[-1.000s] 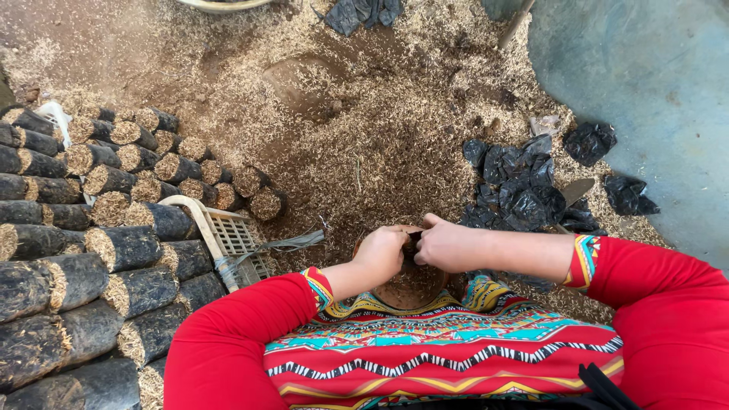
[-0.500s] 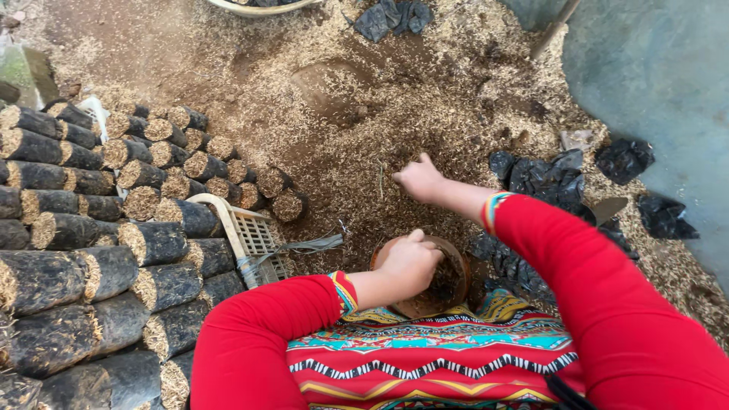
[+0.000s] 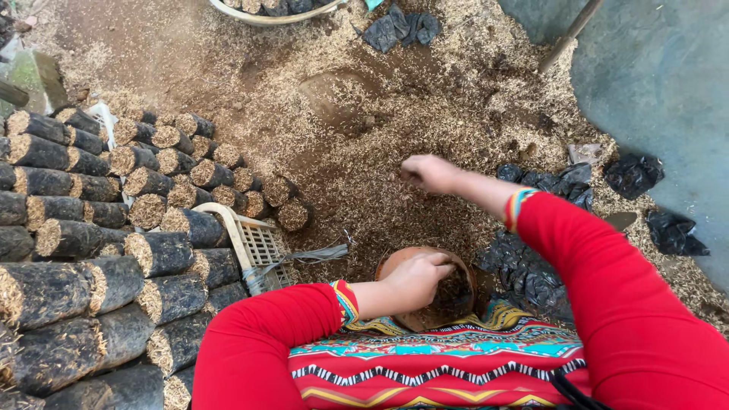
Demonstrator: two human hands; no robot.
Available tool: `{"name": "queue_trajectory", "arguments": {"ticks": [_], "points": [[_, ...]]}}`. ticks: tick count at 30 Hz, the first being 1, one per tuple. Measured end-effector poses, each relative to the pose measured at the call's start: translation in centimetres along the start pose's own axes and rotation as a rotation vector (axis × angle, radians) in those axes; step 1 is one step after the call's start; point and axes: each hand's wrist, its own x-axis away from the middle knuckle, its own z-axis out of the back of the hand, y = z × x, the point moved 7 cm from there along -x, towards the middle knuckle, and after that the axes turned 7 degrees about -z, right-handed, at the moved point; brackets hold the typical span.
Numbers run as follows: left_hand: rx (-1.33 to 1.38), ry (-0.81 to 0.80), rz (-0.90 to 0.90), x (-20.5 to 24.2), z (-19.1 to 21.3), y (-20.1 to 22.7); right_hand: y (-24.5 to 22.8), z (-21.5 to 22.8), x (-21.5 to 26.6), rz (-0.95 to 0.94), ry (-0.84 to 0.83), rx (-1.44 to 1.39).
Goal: The person scoops a loose granular material from a large pile on the floor into small black plastic bags using both hands. They then fold the top of each bag to close it and place the filled bags into a nearby basket.
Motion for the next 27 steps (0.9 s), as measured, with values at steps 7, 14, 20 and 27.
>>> {"name": "queue_trajectory", "arguments": {"ticks": [7,14,20,27], "points": [[0.003,-0.071,0.016,0.4,-0.5,0.7,11.7,13.1,6.7,-0.451,0.602,0.486],[0.092,-0.097,0.165,-0.1,-0.8,1.6,7.3,0.5,5.0,-0.56,0.0,-0.007],[-0.125,-0.073,0.117,-0.7,-0.4,1.2,2.1,-6.3,7.0,-0.501,-0.091,0.07],[-0.12,-0.071,-0.085,-0.8,-0.2,1.8,3.9,-12.3,7.5,-0.187,-0.059,0.15]]}}
